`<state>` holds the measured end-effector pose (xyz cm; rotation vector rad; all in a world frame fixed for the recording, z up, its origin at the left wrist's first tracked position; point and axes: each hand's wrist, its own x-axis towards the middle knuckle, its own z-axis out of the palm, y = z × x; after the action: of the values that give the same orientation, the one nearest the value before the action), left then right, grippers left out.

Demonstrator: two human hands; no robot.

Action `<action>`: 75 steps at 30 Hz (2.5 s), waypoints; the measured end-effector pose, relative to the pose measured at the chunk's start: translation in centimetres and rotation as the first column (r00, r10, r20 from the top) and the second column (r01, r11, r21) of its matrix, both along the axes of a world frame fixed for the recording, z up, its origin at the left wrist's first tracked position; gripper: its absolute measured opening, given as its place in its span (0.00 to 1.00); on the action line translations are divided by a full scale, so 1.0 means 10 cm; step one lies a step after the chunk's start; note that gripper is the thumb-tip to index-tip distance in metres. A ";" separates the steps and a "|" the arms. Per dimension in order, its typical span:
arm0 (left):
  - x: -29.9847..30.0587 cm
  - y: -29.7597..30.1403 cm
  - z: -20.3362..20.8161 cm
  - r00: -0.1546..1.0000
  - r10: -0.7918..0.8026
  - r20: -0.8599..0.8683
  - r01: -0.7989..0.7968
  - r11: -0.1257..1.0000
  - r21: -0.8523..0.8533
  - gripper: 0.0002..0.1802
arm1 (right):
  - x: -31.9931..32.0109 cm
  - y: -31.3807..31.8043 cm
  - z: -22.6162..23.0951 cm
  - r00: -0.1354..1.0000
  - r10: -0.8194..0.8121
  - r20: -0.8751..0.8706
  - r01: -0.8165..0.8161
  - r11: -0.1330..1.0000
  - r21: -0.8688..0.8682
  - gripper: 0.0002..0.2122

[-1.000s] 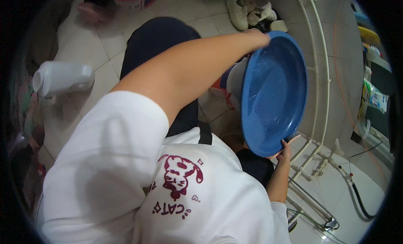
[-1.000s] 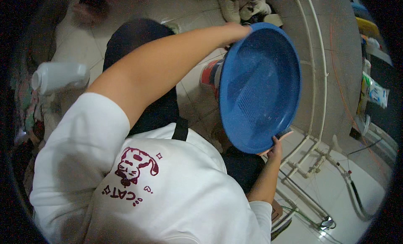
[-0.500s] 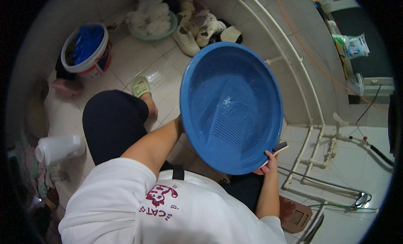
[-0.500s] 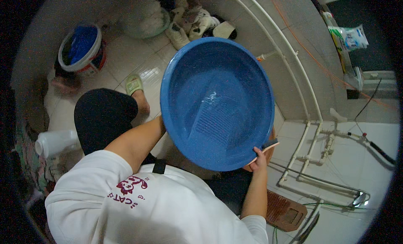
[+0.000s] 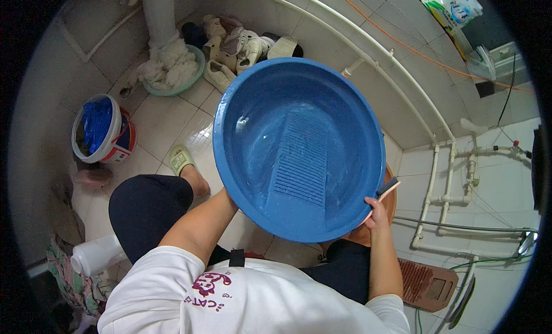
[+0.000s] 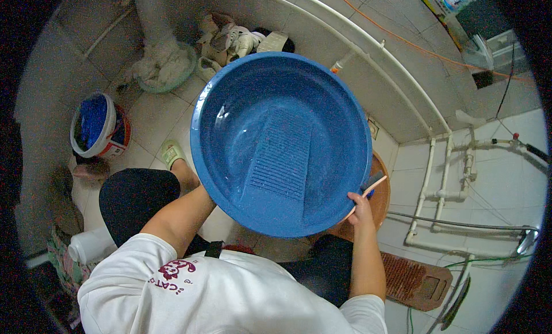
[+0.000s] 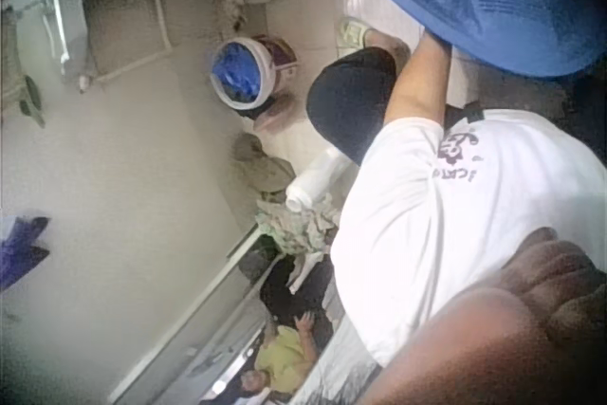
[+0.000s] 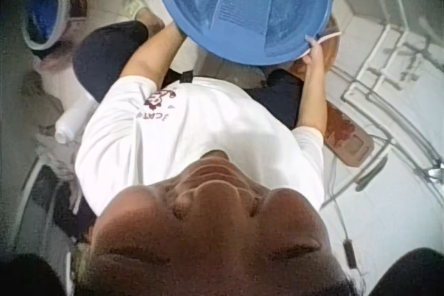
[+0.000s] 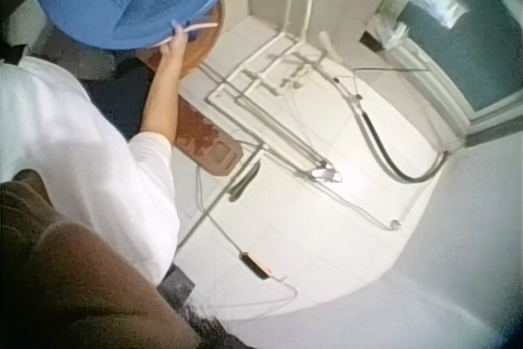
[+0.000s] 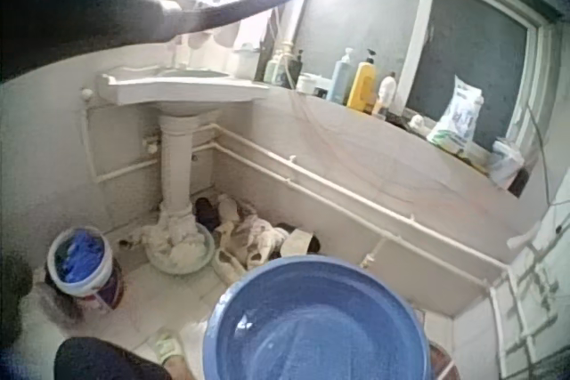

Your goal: The person scrubs a pink slide sandal with a brush in a blue basin of water, then places it aside. They then pick up a white sneaker and scrub its exterior and interior with the same brush in the basin.

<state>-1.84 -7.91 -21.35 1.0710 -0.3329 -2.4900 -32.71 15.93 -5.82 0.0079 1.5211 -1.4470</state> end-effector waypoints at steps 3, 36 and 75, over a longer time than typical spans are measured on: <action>-0.12 -0.10 -0.01 1.000 -0.001 -0.003 0.001 1.000 -0.017 0.30 | -0.17 -0.07 -0.04 1.000 0.027 0.000 -0.027 0.999 -0.046 0.27; -0.32 -1.48 0.03 0.990 0.042 -0.134 -0.080 0.953 -0.293 0.29 | -0.35 -0.93 0.02 0.995 -0.043 -0.088 0.036 0.997 -0.074 0.23; 0.23 0.42 -0.25 0.309 -0.845 0.437 0.924 0.375 0.074 0.26 | -0.40 -0.73 0.08 0.977 0.047 -0.207 -0.018 0.990 0.138 0.19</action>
<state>0.50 -3.74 -23.83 1.6246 -1.7332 -2.9452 -36.70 8.59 -5.00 -0.0900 1.7818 -1.3489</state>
